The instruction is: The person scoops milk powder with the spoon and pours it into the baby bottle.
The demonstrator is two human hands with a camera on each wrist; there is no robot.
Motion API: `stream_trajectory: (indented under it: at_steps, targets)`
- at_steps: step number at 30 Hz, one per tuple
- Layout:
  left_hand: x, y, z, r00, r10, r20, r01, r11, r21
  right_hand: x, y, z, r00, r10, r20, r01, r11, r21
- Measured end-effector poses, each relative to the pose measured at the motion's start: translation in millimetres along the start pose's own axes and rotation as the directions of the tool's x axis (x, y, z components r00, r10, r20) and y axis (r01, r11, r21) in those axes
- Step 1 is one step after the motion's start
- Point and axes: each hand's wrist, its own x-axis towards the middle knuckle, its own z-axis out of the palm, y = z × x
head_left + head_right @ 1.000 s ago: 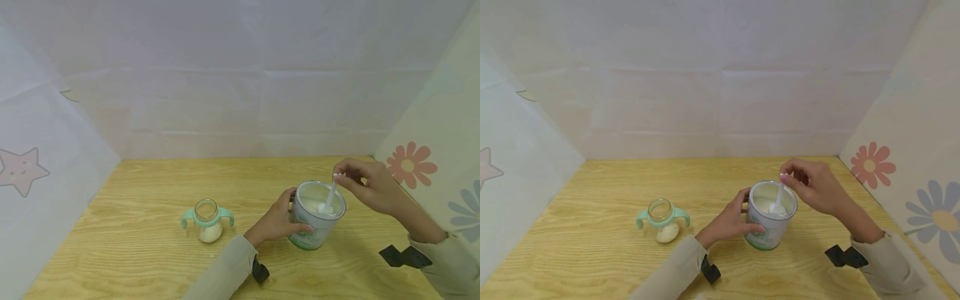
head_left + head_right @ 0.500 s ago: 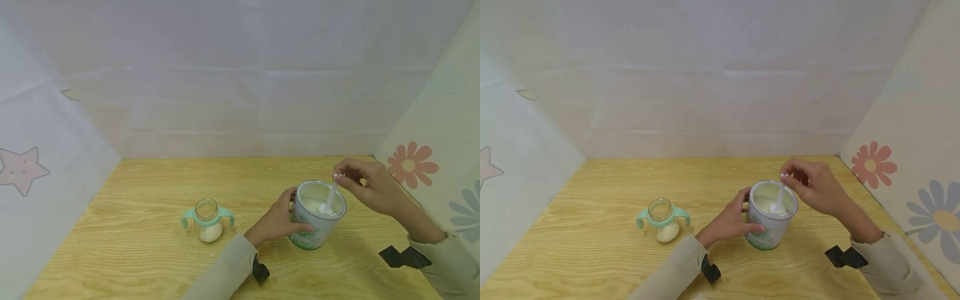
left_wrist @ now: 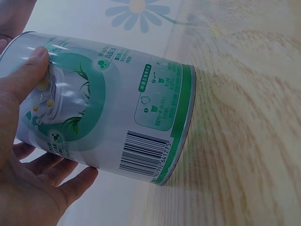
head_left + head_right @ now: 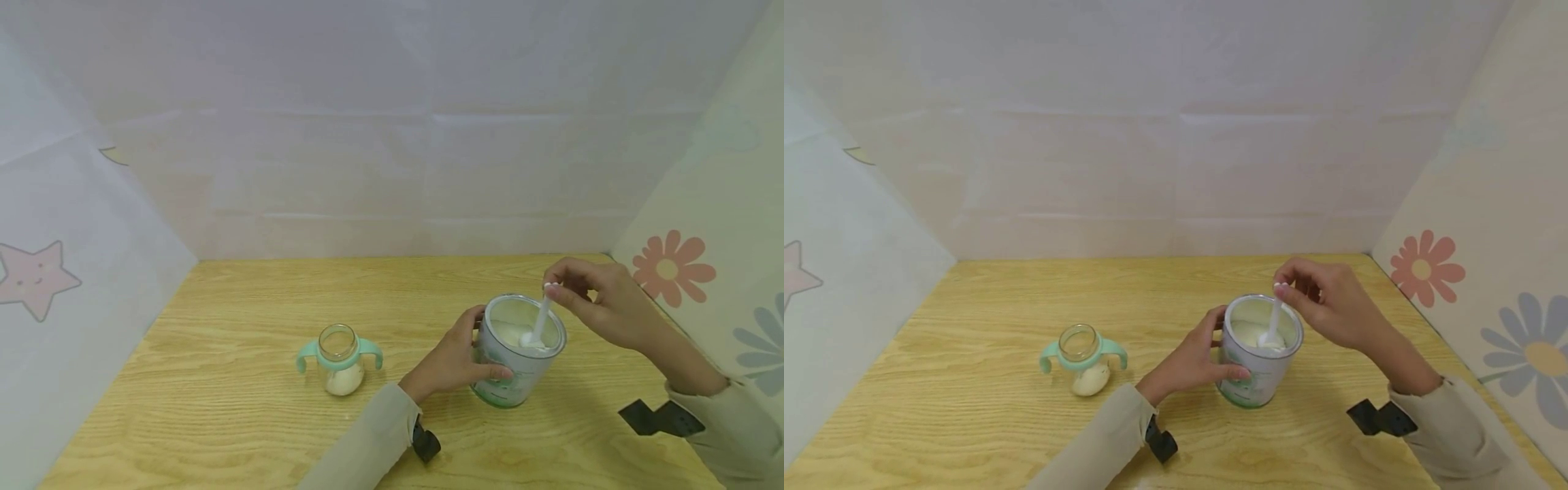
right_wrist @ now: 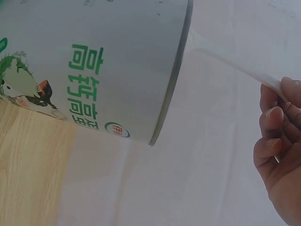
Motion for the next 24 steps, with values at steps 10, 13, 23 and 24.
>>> stream_trajectory:
  at_steps: [10,13,23,24]
  targets:
    - [-0.9,2.1,-0.1,1.0,-0.007,0.002,0.007,1.0,0.006,5.9,0.9,-3.8,1.0,0.009,-0.002,-0.009,0.999,0.032]
    - [-0.9,2.3,-0.1,1.0,-0.013,0.001,0.013,1.0,0.003,8.2,1.2,-4.9,1.0,0.009,-0.008,-0.008,0.999,0.047]
    - [-0.3,-0.2,0.9,1.0,-0.019,-0.006,0.019,1.0,0.01,15.9,-0.4,-8.3,0.999,0.035,-0.016,-0.034,0.999,0.033]
    - [-0.2,-0.3,0.9,1.0,-0.016,-0.006,0.016,1.0,0.012,16.5,-0.6,-8.7,0.999,0.041,-0.016,-0.04,0.999,0.029]
